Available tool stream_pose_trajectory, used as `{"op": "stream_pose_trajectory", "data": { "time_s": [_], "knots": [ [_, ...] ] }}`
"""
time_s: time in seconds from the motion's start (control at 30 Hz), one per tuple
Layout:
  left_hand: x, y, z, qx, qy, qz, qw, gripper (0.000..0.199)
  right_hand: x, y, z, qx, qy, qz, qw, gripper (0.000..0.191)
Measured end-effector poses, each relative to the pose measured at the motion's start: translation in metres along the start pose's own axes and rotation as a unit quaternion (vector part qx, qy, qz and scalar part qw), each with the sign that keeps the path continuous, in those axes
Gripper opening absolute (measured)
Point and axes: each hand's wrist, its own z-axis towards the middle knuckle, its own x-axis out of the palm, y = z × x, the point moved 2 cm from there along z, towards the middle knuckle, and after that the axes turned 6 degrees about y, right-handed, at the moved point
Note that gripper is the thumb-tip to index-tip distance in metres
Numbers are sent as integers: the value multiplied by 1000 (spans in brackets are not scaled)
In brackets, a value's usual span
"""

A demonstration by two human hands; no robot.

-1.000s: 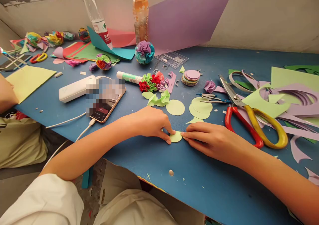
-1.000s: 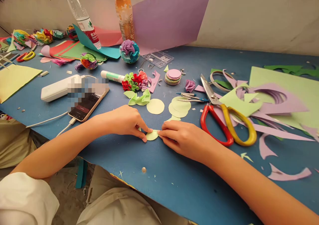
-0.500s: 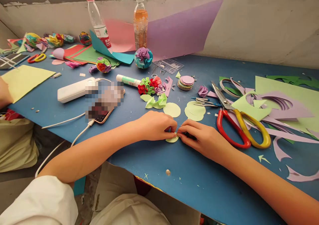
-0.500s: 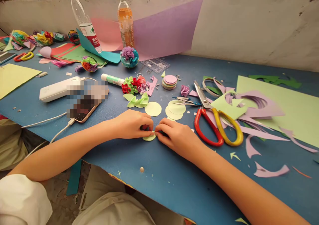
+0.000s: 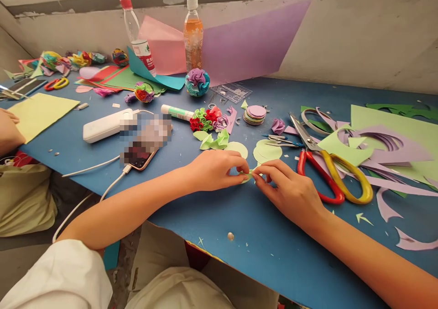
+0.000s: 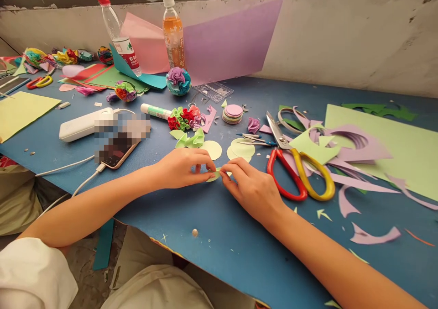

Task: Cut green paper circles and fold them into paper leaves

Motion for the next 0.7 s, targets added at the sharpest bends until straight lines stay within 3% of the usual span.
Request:
{"op": "stream_pose_trajectory", "data": {
  "time_s": [0.2,0.43,0.7],
  "knots": [
    [4,1,2,-30,21,-82,996,15,-1,0,-2,-14,6,35,999,15],
    [5,1,1,-1,-48,-83,995,16,0,-4,-1,59,0,220,974,13],
    [4,-1,1,51,-79,-69,993,16,-2,-6,0,56,-21,246,967,12]
  ]
}}
